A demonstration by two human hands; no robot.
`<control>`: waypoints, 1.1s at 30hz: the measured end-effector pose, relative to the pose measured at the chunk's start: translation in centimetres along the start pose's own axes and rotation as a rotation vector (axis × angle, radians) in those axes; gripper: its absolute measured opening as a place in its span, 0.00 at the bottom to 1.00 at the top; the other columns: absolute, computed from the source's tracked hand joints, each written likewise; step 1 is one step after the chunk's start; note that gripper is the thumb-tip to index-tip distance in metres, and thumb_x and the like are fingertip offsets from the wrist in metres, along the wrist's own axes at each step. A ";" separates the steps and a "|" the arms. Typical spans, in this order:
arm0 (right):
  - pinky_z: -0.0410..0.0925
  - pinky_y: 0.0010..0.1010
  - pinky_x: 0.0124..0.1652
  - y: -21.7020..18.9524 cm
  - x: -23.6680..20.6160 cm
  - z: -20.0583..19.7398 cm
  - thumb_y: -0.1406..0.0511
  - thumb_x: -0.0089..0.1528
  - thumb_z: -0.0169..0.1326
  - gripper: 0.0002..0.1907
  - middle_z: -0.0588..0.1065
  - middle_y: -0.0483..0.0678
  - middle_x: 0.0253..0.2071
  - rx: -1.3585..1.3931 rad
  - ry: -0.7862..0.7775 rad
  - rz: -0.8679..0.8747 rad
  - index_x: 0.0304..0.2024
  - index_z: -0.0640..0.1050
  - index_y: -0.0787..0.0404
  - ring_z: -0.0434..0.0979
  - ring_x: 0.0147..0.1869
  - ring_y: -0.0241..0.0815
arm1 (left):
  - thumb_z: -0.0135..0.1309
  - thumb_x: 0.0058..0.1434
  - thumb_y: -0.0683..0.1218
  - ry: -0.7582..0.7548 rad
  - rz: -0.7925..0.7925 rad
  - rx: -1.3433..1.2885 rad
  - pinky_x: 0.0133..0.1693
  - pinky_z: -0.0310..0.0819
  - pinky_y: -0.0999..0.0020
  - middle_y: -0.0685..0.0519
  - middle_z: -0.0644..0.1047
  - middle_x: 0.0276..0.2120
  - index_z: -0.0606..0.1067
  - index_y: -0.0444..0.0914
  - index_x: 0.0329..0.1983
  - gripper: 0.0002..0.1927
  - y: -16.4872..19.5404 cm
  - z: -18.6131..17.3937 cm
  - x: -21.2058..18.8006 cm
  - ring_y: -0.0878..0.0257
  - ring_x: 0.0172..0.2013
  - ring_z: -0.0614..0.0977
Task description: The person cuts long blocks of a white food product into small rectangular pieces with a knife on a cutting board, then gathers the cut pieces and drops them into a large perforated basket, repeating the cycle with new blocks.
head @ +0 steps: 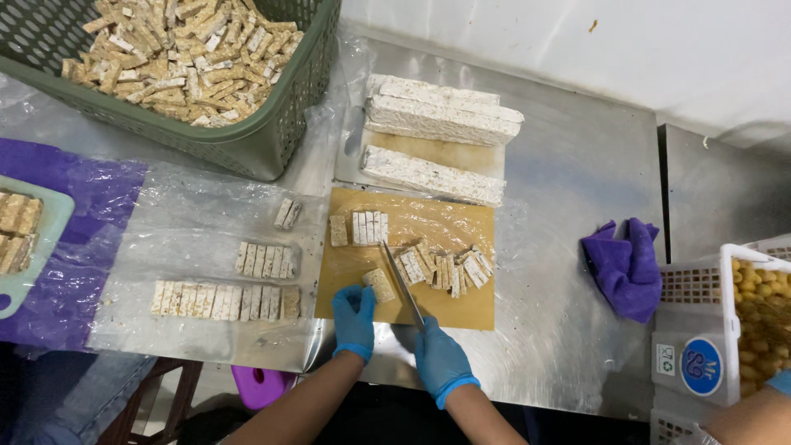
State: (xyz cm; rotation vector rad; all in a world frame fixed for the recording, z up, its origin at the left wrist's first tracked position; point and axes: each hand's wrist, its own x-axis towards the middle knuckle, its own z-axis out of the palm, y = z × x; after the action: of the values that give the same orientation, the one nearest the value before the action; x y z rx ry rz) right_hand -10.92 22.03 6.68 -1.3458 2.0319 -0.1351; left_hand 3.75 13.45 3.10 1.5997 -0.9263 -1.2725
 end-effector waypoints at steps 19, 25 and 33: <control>0.73 0.51 0.44 -1.1 -1.0 -0.3 0.68 0.65 0.42 0.14 0.79 0.63 0.40 -0.236 -0.143 0.027 0.53 0.69 0.62 0.81 0.43 0.63 | 0.57 0.65 0.53 -0.078 0.036 0.266 0.35 0.70 0.56 0.47 0.72 0.23 0.68 0.36 0.26 0.19 -0.6 1.0 1.4 0.53 0.27 0.74; 0.74 0.48 0.45 -1.1 -1.1 0.1 0.69 0.64 0.42 0.17 0.78 0.63 0.43 -0.270 -0.137 0.027 0.55 0.68 0.64 0.82 0.44 0.61 | 0.56 0.65 0.52 -0.102 -0.044 0.226 0.35 0.71 0.58 0.46 0.73 0.24 0.68 0.36 0.28 0.18 -0.4 0.9 1.4 0.55 0.26 0.75; 0.72 0.51 0.47 -0.9 -0.7 0.1 0.67 0.63 0.44 0.19 0.79 0.65 0.41 -0.246 -0.129 0.038 0.56 0.69 0.63 0.81 0.45 0.63 | 0.57 0.64 0.52 -0.153 -0.226 0.021 0.30 0.76 0.64 0.51 0.72 0.27 0.67 0.36 0.31 0.17 -0.4 1.0 2.1 0.62 0.25 0.77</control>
State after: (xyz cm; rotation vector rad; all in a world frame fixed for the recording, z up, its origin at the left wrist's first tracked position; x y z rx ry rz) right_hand -10.00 22.29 7.33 -1.4231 2.0116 0.2204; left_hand 3.22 11.53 1.91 1.6775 -0.8723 -1.5640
